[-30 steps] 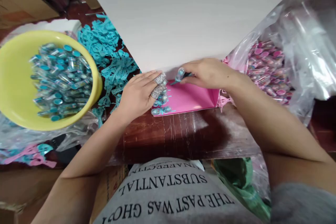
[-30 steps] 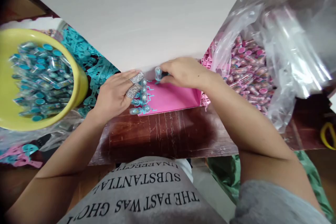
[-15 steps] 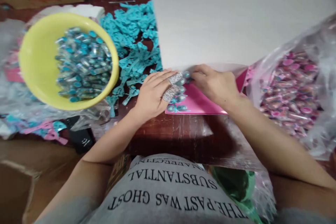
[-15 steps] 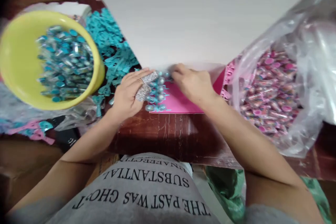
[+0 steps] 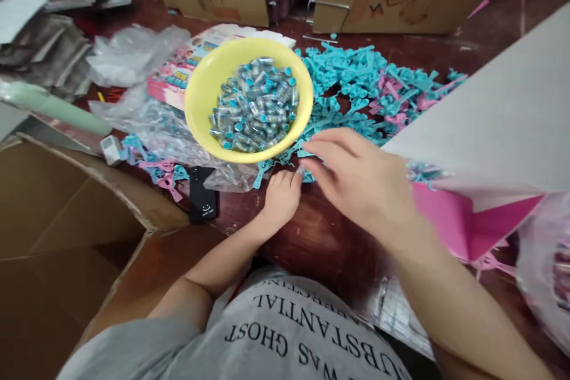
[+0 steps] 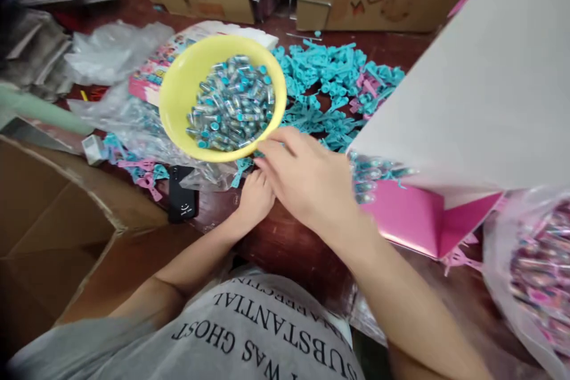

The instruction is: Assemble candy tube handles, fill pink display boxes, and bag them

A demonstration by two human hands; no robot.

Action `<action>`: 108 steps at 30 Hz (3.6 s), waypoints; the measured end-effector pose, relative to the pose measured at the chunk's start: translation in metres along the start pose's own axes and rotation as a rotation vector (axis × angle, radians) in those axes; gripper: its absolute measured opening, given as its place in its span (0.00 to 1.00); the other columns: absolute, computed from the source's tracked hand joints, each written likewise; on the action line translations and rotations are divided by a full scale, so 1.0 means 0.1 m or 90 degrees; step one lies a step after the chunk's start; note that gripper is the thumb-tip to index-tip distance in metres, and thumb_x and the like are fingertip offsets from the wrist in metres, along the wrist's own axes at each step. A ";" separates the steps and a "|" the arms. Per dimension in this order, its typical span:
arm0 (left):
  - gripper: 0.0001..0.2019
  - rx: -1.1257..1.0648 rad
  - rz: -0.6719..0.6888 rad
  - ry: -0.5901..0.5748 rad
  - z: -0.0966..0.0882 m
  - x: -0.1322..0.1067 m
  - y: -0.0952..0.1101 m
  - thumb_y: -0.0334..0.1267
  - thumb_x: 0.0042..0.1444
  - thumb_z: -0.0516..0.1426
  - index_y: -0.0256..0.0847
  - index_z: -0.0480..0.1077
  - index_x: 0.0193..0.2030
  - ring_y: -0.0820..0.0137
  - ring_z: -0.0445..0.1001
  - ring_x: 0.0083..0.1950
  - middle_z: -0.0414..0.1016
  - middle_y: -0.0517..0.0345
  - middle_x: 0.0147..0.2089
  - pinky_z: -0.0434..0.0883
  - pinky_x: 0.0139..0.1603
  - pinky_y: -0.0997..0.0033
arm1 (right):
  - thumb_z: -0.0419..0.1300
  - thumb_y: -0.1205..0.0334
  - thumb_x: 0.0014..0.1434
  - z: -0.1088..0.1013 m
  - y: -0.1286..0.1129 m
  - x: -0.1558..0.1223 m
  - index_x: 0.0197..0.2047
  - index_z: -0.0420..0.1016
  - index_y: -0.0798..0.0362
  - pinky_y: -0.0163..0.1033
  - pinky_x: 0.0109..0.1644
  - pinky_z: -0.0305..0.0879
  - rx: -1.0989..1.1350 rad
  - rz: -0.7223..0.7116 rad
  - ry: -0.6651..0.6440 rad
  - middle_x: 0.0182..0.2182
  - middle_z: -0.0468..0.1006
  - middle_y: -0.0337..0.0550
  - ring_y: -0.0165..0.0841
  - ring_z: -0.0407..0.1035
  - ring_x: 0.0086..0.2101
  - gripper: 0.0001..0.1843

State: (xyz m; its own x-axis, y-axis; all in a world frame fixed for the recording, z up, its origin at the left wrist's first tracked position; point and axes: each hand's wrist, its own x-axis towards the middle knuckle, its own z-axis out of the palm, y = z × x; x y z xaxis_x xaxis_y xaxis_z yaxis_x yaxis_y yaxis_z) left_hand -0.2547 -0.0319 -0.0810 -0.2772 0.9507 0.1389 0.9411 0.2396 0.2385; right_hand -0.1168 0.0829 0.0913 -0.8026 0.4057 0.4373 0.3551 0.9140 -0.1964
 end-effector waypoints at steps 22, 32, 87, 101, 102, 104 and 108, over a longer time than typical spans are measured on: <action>0.15 -0.754 -0.213 -0.009 -0.80 -0.67 -0.70 0.48 0.64 0.65 0.42 0.84 0.51 0.63 0.82 0.47 0.87 0.54 0.46 0.77 0.56 0.63 | 0.57 0.62 0.74 0.71 -0.23 0.03 0.58 0.78 0.49 0.44 0.54 0.75 0.376 -0.102 -0.294 0.49 0.82 0.46 0.37 0.78 0.48 0.14; 0.14 -0.354 0.031 0.154 -0.79 -0.65 -0.63 0.34 0.69 0.57 0.43 0.83 0.54 0.62 0.82 0.47 0.86 0.50 0.52 0.76 0.51 0.62 | 0.51 0.50 0.77 0.72 -0.32 -0.06 0.47 0.82 0.54 0.42 0.45 0.72 0.347 0.043 -0.355 0.38 0.85 0.47 0.36 0.78 0.37 0.21; 0.07 -0.490 0.266 -0.020 -0.83 -0.20 0.54 0.32 0.66 0.64 0.42 0.79 0.50 0.71 0.79 0.39 0.82 0.58 0.40 0.74 0.40 0.74 | 0.46 0.33 0.75 -0.21 0.26 -1.45 0.29 0.75 0.52 0.38 0.31 0.58 0.423 0.338 -0.250 0.22 0.73 0.38 0.28 0.65 0.25 0.36; 0.09 -0.487 0.353 -0.067 -0.92 0.42 1.38 0.43 0.68 0.64 0.40 0.78 0.46 0.69 0.78 0.39 0.82 0.57 0.41 0.74 0.41 0.71 | 0.67 0.46 0.67 -0.79 0.73 -1.81 0.60 0.71 0.50 0.42 0.47 0.76 0.393 0.293 0.008 0.52 0.80 0.48 0.36 0.78 0.44 0.25; 0.09 -0.491 0.347 -0.063 -0.93 0.45 1.39 0.43 0.68 0.65 0.41 0.78 0.47 0.70 0.78 0.39 0.83 0.57 0.41 0.74 0.41 0.71 | 0.66 0.47 0.69 -0.83 0.76 -1.81 0.54 0.74 0.50 0.40 0.41 0.74 0.379 0.312 0.002 0.45 0.82 0.44 0.33 0.77 0.38 0.19; 0.08 -0.475 0.358 -0.041 -0.93 0.49 1.41 0.42 0.67 0.65 0.41 0.78 0.46 0.70 0.77 0.38 0.82 0.58 0.39 0.73 0.40 0.71 | 0.60 0.45 0.73 -0.88 0.82 -1.81 0.38 0.75 0.51 0.37 0.32 0.66 0.358 0.342 -0.036 0.29 0.77 0.37 0.28 0.70 0.27 0.18; 0.08 -0.434 0.405 -0.021 -0.90 0.50 1.44 0.42 0.68 0.64 0.40 0.78 0.44 0.71 0.77 0.37 0.80 0.58 0.37 0.73 0.38 0.72 | 0.57 0.36 0.72 -0.86 0.89 -1.82 0.40 0.79 0.52 0.36 0.28 0.64 0.380 0.356 -0.054 0.29 0.80 0.39 0.28 0.69 0.25 0.26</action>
State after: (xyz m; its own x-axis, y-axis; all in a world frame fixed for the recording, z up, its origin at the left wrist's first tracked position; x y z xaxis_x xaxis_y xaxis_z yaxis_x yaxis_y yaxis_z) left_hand -0.1506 0.0326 0.0464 0.2672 0.8708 0.4127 0.5945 -0.4860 0.6406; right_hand 0.1024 0.0902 0.0699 -0.6246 0.7775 0.0729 0.4176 0.4114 -0.8102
